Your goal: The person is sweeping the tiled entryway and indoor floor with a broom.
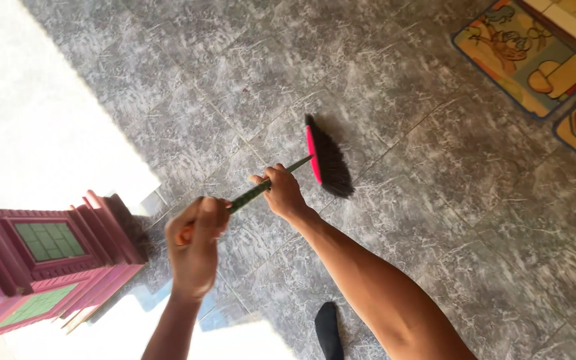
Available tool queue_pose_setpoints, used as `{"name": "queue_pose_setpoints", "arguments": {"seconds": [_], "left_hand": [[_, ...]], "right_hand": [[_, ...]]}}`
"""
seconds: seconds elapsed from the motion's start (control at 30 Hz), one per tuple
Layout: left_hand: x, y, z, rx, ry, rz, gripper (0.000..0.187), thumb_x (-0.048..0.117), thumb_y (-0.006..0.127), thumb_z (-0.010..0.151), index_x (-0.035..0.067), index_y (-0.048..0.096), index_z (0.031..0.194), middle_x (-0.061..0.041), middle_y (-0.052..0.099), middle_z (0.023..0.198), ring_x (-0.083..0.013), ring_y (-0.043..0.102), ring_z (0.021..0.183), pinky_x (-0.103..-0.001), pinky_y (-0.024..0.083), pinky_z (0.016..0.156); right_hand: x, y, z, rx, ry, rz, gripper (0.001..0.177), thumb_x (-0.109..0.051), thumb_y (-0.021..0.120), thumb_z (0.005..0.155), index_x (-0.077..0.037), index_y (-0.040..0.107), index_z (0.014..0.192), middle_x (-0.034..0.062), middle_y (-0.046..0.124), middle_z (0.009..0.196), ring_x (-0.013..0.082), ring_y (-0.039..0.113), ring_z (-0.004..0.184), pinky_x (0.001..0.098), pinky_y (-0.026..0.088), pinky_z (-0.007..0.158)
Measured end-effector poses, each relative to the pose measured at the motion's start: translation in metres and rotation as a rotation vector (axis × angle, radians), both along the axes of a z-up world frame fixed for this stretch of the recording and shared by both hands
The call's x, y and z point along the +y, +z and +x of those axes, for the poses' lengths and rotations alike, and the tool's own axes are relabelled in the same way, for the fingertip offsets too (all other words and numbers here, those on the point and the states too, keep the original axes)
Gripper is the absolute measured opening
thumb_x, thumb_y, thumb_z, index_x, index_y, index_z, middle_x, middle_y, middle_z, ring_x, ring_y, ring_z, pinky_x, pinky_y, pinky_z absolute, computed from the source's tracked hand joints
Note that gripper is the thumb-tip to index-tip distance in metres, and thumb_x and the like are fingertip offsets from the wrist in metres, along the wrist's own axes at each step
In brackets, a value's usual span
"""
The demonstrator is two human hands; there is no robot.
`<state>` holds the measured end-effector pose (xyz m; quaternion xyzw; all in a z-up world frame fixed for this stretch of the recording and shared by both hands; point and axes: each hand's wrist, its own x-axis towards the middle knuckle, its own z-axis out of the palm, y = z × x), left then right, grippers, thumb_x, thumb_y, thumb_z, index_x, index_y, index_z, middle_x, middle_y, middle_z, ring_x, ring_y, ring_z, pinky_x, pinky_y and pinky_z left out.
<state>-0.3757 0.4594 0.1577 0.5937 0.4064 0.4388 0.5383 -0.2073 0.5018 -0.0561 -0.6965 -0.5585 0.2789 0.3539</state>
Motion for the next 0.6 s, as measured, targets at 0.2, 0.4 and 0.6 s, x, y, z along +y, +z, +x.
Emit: {"name": "queue_pose_setpoints", "arguments": {"seconds": [0.2, 0.4, 0.6], "left_hand": [[0.020, 0.014, 0.030, -0.376, -0.167, -0.092, 0.044, 0.022, 0.050, 0.114, 0.012, 0.046, 0.071, 0.002, 0.038, 0.068, -0.0147, 0.041, 0.073, -0.042, 0.043, 0.096], [0.009, -0.011, 0.131, -0.508, -0.322, -0.249, 0.048, 0.027, 0.050, 0.116, 0.014, 0.043, 0.071, 0.003, 0.033, 0.067, -0.0151, 0.040, 0.075, -0.042, 0.042, 0.096], [-0.077, -0.050, 0.280, -0.060, -0.492, -0.409, 0.049, 0.041, 0.043, 0.108, 0.011, 0.047, 0.070, -0.009, 0.080, 0.100, -0.0187, 0.067, 0.101, -0.041, 0.039, 0.081]], "right_hand": [[-0.023, 0.052, 0.065, -0.145, -0.103, -0.007, 0.052, -0.047, 0.064, 0.099, 0.000, 0.062, 0.075, 0.0162, 0.059, 0.082, 0.0362, 0.061, 0.076, 0.0493, 0.050, 0.070], [-0.106, 0.058, 0.184, -0.242, -0.292, -0.124, 0.056, -0.054, 0.061, 0.099, -0.003, 0.061, 0.076, 0.0162, 0.060, 0.084, 0.0374, 0.061, 0.070, 0.0531, 0.048, 0.066], [-0.280, 0.002, 0.323, -0.431, -0.559, -0.247, 0.053, -0.056, 0.060, 0.096, -0.005, 0.063, 0.082, 0.0179, 0.061, 0.087, 0.0404, 0.063, 0.077, 0.0552, 0.049, 0.069]]}}
